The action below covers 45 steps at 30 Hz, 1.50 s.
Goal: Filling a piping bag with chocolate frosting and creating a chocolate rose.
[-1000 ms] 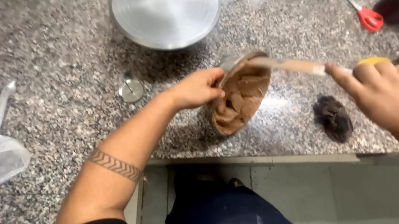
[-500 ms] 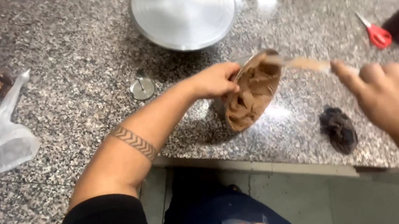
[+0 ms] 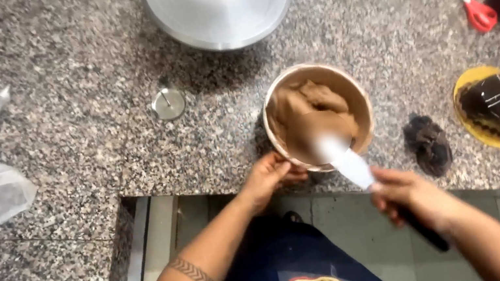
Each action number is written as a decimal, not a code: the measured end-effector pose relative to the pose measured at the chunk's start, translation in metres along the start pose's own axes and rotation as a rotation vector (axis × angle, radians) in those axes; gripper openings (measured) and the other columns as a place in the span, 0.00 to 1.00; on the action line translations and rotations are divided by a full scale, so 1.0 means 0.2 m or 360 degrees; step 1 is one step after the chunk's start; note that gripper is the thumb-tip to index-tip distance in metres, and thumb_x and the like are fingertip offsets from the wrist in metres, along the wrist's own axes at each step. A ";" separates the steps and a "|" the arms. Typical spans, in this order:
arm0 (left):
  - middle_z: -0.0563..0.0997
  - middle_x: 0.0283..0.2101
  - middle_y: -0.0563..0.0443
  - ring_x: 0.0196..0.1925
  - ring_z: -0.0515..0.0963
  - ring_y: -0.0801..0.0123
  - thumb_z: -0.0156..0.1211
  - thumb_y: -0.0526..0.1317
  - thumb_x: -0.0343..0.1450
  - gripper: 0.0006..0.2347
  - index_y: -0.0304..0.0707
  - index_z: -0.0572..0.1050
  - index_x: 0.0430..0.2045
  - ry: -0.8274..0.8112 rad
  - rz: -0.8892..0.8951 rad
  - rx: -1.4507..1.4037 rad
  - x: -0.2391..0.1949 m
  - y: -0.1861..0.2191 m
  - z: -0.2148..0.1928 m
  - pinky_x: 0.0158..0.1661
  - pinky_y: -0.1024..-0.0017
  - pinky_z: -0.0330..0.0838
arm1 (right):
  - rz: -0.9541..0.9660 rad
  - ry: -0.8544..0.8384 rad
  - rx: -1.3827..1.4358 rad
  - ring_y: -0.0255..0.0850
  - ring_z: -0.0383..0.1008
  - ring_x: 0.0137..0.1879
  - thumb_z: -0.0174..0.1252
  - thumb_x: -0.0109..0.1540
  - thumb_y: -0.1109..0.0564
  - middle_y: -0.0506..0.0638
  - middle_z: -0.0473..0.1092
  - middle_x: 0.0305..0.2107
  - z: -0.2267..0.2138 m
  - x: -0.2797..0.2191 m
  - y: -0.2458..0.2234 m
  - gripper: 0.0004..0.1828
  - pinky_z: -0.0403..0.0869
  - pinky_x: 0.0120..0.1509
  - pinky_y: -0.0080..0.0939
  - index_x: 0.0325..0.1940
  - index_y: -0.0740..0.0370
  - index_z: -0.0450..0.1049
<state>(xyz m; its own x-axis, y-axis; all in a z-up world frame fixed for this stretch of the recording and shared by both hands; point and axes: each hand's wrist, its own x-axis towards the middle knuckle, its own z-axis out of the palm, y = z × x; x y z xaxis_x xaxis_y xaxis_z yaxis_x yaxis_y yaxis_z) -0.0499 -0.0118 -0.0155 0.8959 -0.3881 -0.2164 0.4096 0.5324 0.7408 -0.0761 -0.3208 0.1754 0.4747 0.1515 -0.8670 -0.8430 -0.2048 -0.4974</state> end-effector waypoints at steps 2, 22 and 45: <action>0.84 0.46 0.43 0.47 0.86 0.57 0.52 0.48 0.77 0.16 0.32 0.74 0.48 -0.0165 -0.0068 0.0085 0.03 -0.08 -0.11 0.50 0.63 0.80 | -0.0325 0.0373 -0.0712 0.39 0.73 0.30 0.54 0.66 0.52 0.49 0.73 0.25 -0.05 -0.10 -0.15 0.27 0.74 0.34 0.44 0.71 0.45 0.68; 0.81 0.37 0.52 0.41 0.81 0.70 0.62 0.38 0.70 0.08 0.37 0.74 0.39 -0.0608 0.0043 0.1476 0.23 0.88 0.19 0.44 0.69 0.80 | -0.1599 0.1200 -0.3044 0.42 0.76 0.42 0.51 0.63 0.61 0.53 0.72 0.46 -0.53 0.08 -0.11 0.39 0.76 0.38 0.38 0.79 0.39 0.57; 0.80 0.44 0.49 0.42 0.82 0.67 0.65 0.39 0.69 0.16 0.37 0.71 0.48 -0.0149 0.0123 0.0136 0.33 0.55 -0.02 0.41 0.67 0.80 | -0.0588 0.1193 -0.3368 0.41 0.78 0.46 0.49 0.65 0.57 0.48 0.73 0.46 0.14 -0.41 -0.52 0.36 0.80 0.40 0.41 0.74 0.26 0.55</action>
<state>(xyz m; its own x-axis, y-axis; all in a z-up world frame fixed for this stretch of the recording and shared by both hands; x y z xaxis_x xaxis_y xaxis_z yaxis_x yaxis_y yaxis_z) 0.0554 0.0241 0.0503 0.9026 -0.4189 -0.0993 0.3202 0.4990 0.8053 -0.0346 -0.2857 0.2979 0.8997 0.2442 -0.3619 0.4157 -0.7324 0.5393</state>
